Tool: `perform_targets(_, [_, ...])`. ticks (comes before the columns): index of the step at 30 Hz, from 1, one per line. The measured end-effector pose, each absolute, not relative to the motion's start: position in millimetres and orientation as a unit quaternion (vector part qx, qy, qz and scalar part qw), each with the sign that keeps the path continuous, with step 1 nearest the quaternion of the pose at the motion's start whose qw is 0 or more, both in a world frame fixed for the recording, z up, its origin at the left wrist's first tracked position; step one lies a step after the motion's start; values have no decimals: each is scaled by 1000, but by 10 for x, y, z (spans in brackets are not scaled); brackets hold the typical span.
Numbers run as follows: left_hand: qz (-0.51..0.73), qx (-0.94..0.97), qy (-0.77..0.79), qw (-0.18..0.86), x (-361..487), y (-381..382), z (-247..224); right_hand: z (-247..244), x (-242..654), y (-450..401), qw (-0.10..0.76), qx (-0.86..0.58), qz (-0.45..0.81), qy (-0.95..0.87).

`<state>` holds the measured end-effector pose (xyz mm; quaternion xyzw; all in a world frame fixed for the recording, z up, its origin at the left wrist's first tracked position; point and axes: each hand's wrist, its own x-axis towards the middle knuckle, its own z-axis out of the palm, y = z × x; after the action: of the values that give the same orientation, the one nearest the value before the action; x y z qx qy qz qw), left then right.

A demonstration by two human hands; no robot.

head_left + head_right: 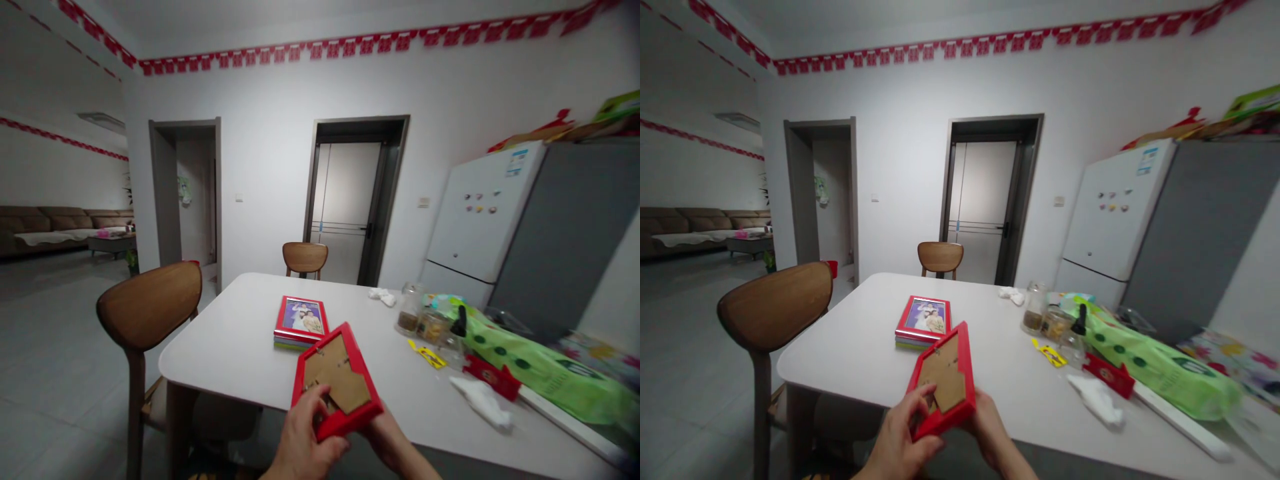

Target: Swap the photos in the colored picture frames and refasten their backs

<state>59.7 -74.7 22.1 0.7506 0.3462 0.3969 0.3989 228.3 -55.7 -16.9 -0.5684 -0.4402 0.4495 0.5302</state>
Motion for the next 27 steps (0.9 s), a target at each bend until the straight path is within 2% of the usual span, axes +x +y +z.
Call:
perform_targets(3, [500,661,262,494,781,-848,310,-253,1942,-689,559,-517,512,-398])
perform_targets(6, [534,604,214,552,899,-895,403,-242,1849,-701,659,-417,557,-287])
perform_targets(8, [539,573,204,583,935,-871,478,-199,2000,-701,714,-371,540,-247])
perform_targets(10, [540,540,188,617,969,-795,521,-151,2297,-711,730,-389,504,-249])
perform_targets(14, [496,526,197,662,1147,-551,341,-87,3084,-702,631,-588,423,-278])
perform_targets(15, [476,544,224,654,1219,-493,241,-79,3274,-684,590,-655,356,-309])
perform_targets(17, [422,603,311,601,1378,-399,25,-74,3603,-630,452,-775,205,-392])
perform_targets(21, [369,647,387,543,1628,-298,-264,-100,3993,-498,362,-816,127,-432])
perform_targets(27, [324,712,432,449,1720,-225,-248,-189,4117,-344,269,-841,68,-464])
